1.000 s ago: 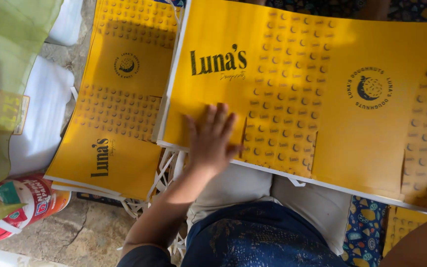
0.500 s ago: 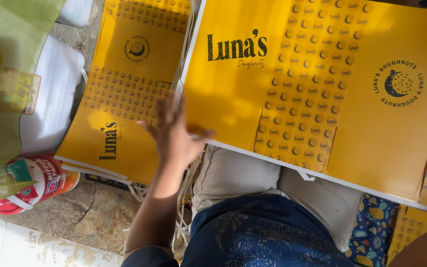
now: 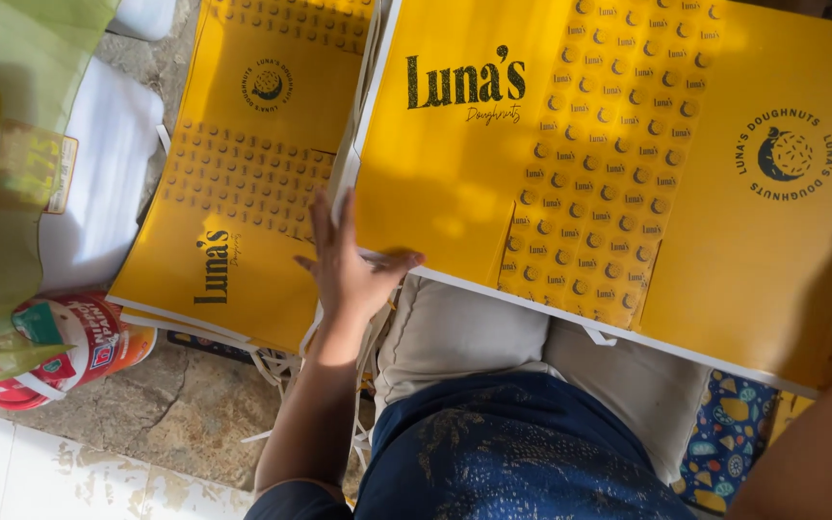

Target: Sorting and preparing printed yellow paper sheets and adhesive strips for packaging assembly

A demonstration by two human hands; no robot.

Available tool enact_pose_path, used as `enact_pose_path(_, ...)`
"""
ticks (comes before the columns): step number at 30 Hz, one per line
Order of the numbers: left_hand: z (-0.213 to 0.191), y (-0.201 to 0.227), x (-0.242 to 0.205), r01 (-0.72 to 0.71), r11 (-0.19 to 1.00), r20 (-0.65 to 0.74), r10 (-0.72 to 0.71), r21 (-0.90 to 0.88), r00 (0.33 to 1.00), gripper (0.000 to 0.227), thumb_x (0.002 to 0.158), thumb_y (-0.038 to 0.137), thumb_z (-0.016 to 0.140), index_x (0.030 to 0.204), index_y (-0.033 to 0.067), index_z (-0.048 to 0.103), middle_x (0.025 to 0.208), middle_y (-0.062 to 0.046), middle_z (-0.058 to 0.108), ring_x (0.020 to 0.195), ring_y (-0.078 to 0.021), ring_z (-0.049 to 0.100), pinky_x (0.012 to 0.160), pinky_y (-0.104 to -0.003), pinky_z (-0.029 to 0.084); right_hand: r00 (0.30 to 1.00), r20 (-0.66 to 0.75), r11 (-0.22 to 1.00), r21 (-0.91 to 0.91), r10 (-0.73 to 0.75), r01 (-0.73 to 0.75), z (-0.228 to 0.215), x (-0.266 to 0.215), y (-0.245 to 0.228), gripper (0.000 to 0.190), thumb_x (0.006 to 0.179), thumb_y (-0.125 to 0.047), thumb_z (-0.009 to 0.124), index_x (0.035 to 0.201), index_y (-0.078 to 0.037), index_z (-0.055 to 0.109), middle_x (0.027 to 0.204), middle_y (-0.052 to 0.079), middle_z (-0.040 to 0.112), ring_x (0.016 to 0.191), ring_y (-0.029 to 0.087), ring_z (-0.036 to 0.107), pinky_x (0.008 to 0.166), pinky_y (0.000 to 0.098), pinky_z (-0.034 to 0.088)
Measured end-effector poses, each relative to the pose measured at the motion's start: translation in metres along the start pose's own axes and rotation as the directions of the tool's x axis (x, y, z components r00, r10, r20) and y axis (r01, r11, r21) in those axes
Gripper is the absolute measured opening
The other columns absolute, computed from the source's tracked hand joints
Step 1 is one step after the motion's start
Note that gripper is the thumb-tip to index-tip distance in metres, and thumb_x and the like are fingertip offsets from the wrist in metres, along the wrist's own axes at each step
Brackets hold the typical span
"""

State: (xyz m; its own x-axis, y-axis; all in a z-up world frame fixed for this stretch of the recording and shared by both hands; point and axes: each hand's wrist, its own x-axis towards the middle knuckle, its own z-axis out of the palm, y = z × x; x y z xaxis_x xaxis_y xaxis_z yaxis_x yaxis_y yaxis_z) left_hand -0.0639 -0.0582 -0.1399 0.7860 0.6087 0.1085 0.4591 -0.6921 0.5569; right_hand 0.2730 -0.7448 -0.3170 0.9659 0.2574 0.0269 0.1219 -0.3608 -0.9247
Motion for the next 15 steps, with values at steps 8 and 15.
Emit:
enact_pose_path(8,-0.014,-0.048,0.011,0.262,0.947,-0.164,-0.292,-0.184,0.942,0.098,0.079,0.051,0.083,0.158,0.0243,0.032,0.171,-0.019,0.018,0.156,-0.0438,0.018,0.107,-0.087,0.009,0.86,-0.316,0.817,-0.301,0.401,-0.491,0.077,-0.028,-0.182,0.048,0.122,-0.052,0.042,0.163,-0.027,0.044,0.128,0.015,0.034,0.113,0.037,0.042,0.085,0.0516,0.038)
enact_pose_path(15,0.011,-0.054,0.007,-0.017,0.955,-0.365,-0.098,-0.297,0.926,0.081,0.081,0.042,0.086,0.148,0.0159,0.048,0.162,-0.033,0.032,0.153,-0.0488,0.029,0.117,-0.066,0.028,0.87,-0.354,0.836,-0.308,0.342,-0.454,0.103,-0.047,-0.252,0.048,0.122,-0.027,0.05,0.166,-0.03,0.033,0.164,0.017,0.029,0.13,0.042,0.049,0.089,0.0539,0.045)
